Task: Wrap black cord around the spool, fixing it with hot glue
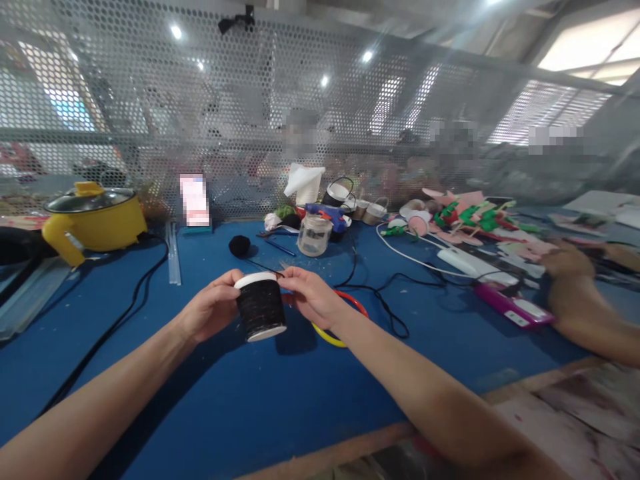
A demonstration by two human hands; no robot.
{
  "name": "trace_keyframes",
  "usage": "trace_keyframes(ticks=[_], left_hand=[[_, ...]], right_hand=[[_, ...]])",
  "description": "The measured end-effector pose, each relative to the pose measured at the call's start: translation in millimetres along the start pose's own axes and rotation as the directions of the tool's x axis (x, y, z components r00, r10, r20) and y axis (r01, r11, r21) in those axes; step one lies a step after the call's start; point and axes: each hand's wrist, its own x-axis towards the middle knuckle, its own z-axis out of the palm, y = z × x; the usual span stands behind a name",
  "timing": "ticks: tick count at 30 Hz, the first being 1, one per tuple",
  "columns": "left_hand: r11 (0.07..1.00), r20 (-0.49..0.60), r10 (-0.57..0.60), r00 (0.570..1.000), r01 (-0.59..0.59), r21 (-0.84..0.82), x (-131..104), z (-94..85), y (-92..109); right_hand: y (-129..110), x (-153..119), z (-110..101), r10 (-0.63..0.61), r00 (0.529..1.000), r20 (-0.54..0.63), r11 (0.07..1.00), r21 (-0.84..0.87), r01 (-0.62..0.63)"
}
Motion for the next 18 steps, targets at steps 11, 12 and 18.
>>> trace_keyframes(ticks=[11,12,18], left_hand=[[0.996,0.063,0.015,0.998,-0.02,0.082,4.7,-11.4,1.4],[0.991,0.071,0.028,0.997,-0.037,0.127,6.1,-14.7,0.6],[0.857,0.091,0.064,0.994,-0.101,0.505,11.4,-24.8,-1.3]], right_hand=[[-7.5,1.2,-4.5,-0.079,0.995,0.059,0.955,-0.283,0.092],[-8.7,1.2,-5.7,-0.103,0.992,0.067,0.926,-0.358,0.12],[-11.9,-0.8,-9.7,-0.231,0.953,0.196,0.65,-0.698,0.301]])
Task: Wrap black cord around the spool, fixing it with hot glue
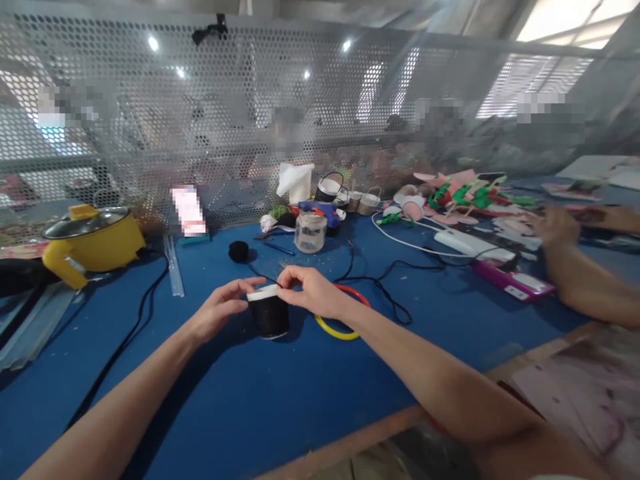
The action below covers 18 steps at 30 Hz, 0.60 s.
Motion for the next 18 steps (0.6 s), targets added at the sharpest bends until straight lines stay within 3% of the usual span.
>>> trace_keyframes(ticks=[4,7,11,18], left_hand=[[0.924,-0.062,0.117,0.991,-0.086,0.374,-0.6,11.5,4.3],[0.838,-0.045,0.216,0.975,-0.161,0.521,-2.0,21.7,6.5],[0.814,-0.047,0.242,0.969,-0.176,0.553,-3.4,26.3,6.3],[0.852,-0.016,0.206,0.978,-0.172,0.494,-2.9,23.1,6.1]], right_hand=[[-1.9,-3.7,4.3,-0.055,0.998,-0.025,0.991,-0.125,0.051],[-5.6,-7.1,8.4,-0.085,0.995,-0.053,0.978,-0.193,0.073],[-7.5,-9.1,11.5,-0.123,0.99,-0.074,0.967,-0.233,0.103],[-3.4,-7.8,11.9,-0.103,0.991,-0.087,0.989,-0.114,0.092]])
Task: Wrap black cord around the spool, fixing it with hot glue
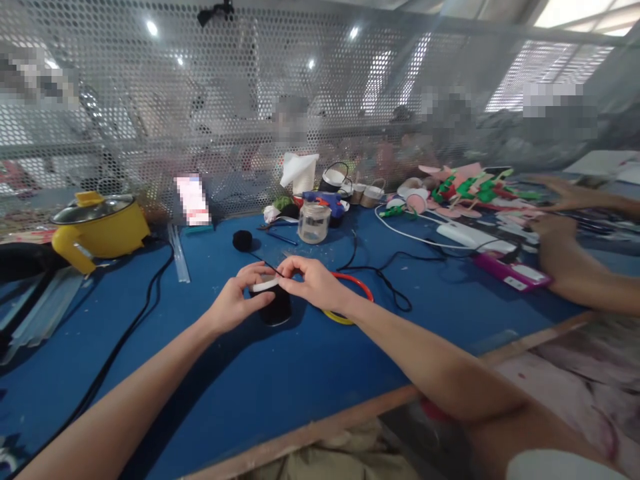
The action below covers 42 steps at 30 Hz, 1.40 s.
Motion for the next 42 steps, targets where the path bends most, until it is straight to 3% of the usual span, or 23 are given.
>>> trace_keyframes(ticks=[6,16,20,22,25,28,30,34,39,42], left_hand=[[0.999,-0.005,-0.002,1.0,0.002,0.044,0.1,0.3,1.8],[0.998,-0.129,-0.052,0.99,0.057,0.035,-0.7,6.7,13.5],[0.999,-0.119,-0.04,0.992,0.044,0.031,-1.0,5.9,16.2],[0.999,-0.1,-0.025,0.995,0.028,0.026,-1.3,5.4,17.3],[1.0,-0.066,-0.007,0.998,0.008,0.024,-2.2,6.2,19.8],[0.999,-0.066,-0.017,0.998,0.019,0.034,-3.6,8.7,22.9],[0.999,-0.076,-0.03,0.997,0.033,0.044,-4.6,10.2,24.8],[0.998,-0.054,-0.02,0.998,0.023,0.051,-5.8,11.5,25.8],[1.0,-0.029,-0.008,1.0,0.009,0.021,-6.5,10.1,25.1],[1.0,0.014,-0.011,1.0,0.011,0.025,-7.5,9.8,26.5]], right_hand=[[-2.2,-0.4,0.2,-0.022,1.0,0.01,1.0,-0.014,0.022],[-3.7,-2.0,1.9,-0.037,0.999,-0.007,0.996,-0.077,0.037],[-7.0,-2.5,4.7,-0.058,0.998,-0.022,0.997,-0.048,0.057],[-7.8,-1.7,6.0,-0.01,0.999,-0.053,1.0,0.016,0.01],[-7.3,0.7,6.7,0.134,0.989,-0.069,0.96,0.256,-0.112],[-6.5,3.8,5.8,0.263,0.964,0.03,0.825,0.511,-0.241],[-7.1,5.5,4.9,0.318,0.944,0.091,0.742,0.596,-0.307],[-9.6,12.0,4.0,0.355,0.924,0.139,0.68,0.64,-0.358],[-3.8,41.8,7.4,0.387,0.901,0.198,0.711,0.558,-0.428],[7.1,69.4,15.9,0.456,0.823,0.337,0.656,0.498,-0.567]])
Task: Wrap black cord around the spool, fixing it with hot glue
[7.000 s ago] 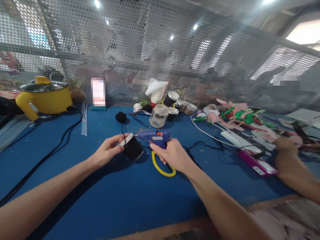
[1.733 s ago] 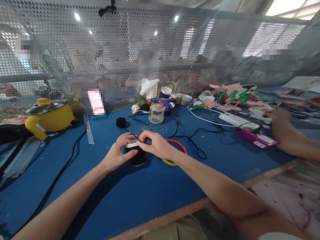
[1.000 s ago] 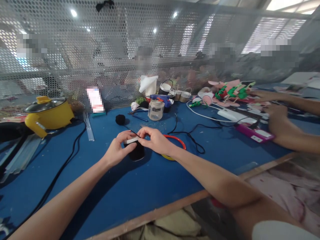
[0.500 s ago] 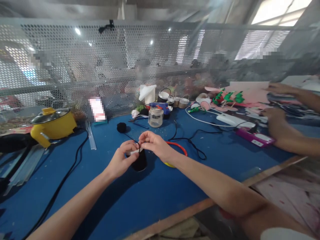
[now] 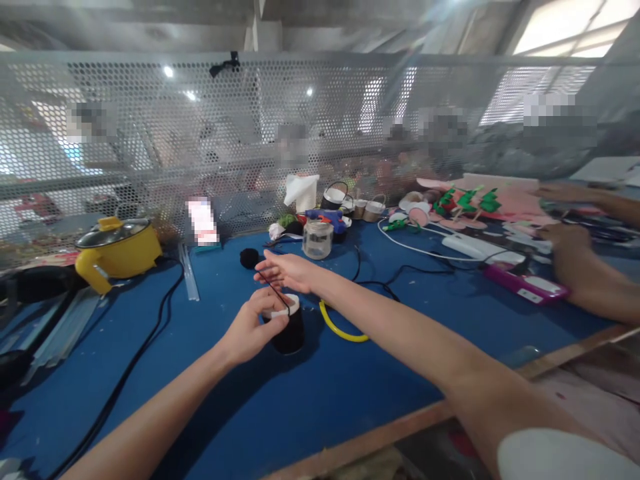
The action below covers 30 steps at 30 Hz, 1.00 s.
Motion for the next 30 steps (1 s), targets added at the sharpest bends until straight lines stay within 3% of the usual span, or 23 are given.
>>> trace_keyframes(ticks=[2,4,8,11,16,20,22,23,25,27,29,30], left_hand=[[1.0,0.031,0.009,0.999,-0.008,-0.002,-0.9,0.4,1.1],[1.0,0.044,0.016,0.999,-0.015,-0.017,-1.8,1.1,2.1],[0.999,0.032,0.02,0.999,-0.019,-0.031,-3.0,1.2,3.6],[0.999,0.019,0.008,1.0,-0.008,-0.033,-3.0,0.3,4.1],[0.999,0.02,0.026,0.999,-0.026,-0.035,-2.0,0.1,2.1],[0.999,0.039,0.011,0.999,-0.009,-0.034,-2.2,0.2,-0.2],[0.999,0.046,-0.001,0.999,0.004,-0.05,-2.7,-0.2,-0.9],[0.998,0.046,-0.007,0.999,0.009,-0.056,-2.9,-0.6,-1.0],[0.998,0.045,-0.01,0.999,0.013,-0.06,-3.1,-1.1,-0.7],[0.998,0.038,-0.004,0.999,0.006,-0.056,-3.0,-1.5,0.2],[0.999,0.031,0.0,1.0,0.002,-0.052,-2.9,-1.5,0.9],[0.999,0.026,-0.002,1.0,0.003,-0.05,-2.8,-1.5,1.0]], right_hand=[[-1.3,22.9,1.9,0.062,0.998,0.024,0.996,-0.059,-0.06],[-3.9,45.8,4.5,0.04,0.999,-0.025,0.992,-0.117,-0.043],[-19.7,83.4,7.1,-0.11,0.986,-0.122,0.975,-0.205,0.084],[-33.3,95.3,4.6,-0.199,0.97,-0.137,0.949,-0.273,0.156],[-28.2,78.0,0.7,-0.192,0.98,-0.048,0.898,-0.411,0.156],[-16.3,40.2,2.5,-0.179,0.984,-0.011,0.817,-0.559,0.142],[-21.3,16.5,0.6,-0.237,0.971,-0.034,0.76,-0.629,0.164],[-27.6,4.4,-2.5,-0.289,0.956,-0.05,0.721,-0.669,0.183],[-46.3,-17.7,-14.5,-0.474,0.879,-0.052,0.515,-0.826,0.229],[-67.5,-33.4,-34.1,-0.652,0.745,-0.141,0.384,-0.909,0.164],[-83.6,-40.2,-58.5,-0.746,0.589,-0.31,0.395,-0.919,0.016],[-88.0,-40.3,-70.7,-0.715,0.565,-0.412,0.465,-0.884,-0.056]])
